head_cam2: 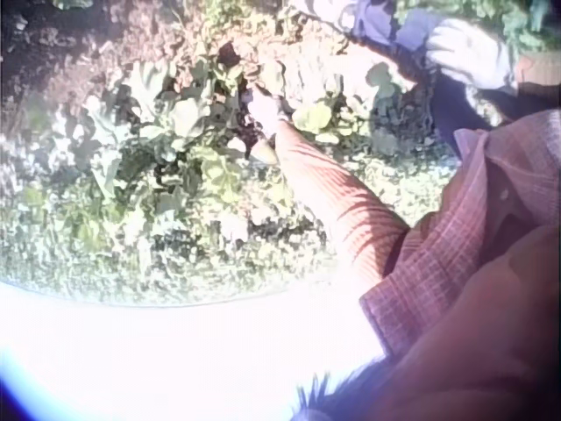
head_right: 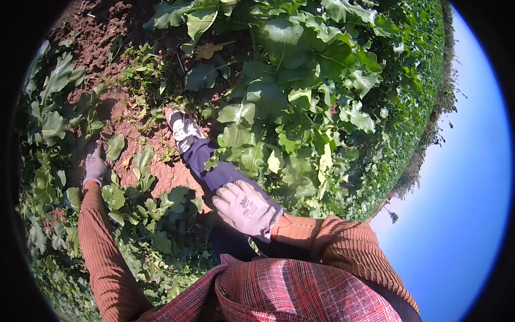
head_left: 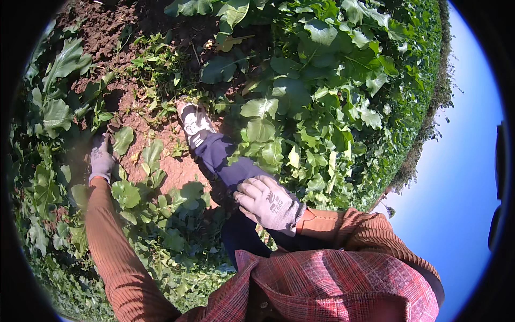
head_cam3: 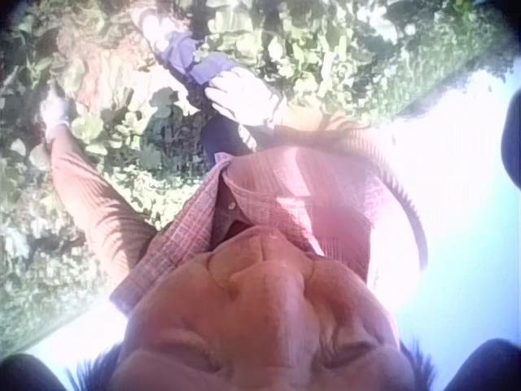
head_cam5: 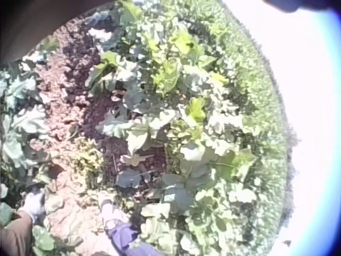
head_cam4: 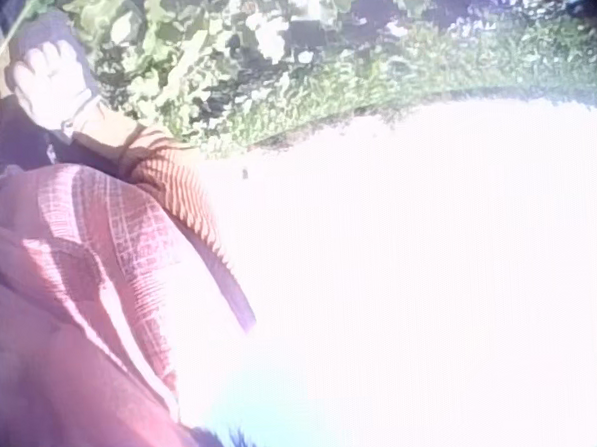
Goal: The person walks through a field of leafy green plants, repeatedly bending to pull weeds from the soil by hand. They move along rows, clearing patches of ground between the crops and gathering the removed weeds in their hands.
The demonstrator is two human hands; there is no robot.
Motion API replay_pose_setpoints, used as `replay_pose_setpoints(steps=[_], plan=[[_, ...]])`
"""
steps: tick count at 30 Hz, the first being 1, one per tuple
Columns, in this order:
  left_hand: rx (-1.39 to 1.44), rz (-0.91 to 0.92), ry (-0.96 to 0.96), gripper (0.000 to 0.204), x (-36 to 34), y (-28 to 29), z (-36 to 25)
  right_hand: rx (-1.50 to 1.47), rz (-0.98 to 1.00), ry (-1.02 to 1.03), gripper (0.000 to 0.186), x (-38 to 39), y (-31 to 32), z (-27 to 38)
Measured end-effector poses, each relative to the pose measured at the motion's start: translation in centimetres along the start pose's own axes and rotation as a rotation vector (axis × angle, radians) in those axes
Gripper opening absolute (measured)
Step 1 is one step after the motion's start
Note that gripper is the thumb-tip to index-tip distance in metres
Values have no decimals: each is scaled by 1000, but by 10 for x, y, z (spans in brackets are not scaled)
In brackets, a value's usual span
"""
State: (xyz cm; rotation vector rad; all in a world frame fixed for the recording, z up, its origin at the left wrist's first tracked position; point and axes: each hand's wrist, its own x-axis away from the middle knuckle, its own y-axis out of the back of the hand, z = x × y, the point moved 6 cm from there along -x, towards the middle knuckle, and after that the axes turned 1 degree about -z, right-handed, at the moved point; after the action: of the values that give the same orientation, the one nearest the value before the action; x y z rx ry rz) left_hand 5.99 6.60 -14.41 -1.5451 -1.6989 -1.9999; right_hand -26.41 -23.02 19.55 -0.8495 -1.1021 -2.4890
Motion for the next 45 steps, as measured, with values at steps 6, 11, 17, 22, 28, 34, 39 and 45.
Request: replay_pose_setpoints(steps=[6, 11, 17, 22, 28, 34, 39, 45], plan=[[-69, 287, 101, 83, -4, 9, -15, -42, -92, 46, 29, -3, 15, -2], [36, 321, 179, 80, 8, 56, -67, -5, -49, 75, 26, 1, 23, 0], [322, -112, -107, 56, 71, 126, -177, -186, -84, 78, 24, 4, 12, -16], [592, -1, -236, 21, 184, 147, -225, -345, 140, -86, 41, -15, 10, -46], [559, 528, -247, 34, 294, 157, -252, -67, 401, 119, 58, -11, 30, -1], [521, 648, -100, 64, 359, 180, -246, 175, 330, -72, 58, -8, 75, 17], [464, 417, -82, 77, 367, 215, -240, 160, 394, -101, 54, -36, 78, 14], [504, 41, -283, 75, 320, 301, -271, 89, 345, -93, 50, -46, 74, 18]])
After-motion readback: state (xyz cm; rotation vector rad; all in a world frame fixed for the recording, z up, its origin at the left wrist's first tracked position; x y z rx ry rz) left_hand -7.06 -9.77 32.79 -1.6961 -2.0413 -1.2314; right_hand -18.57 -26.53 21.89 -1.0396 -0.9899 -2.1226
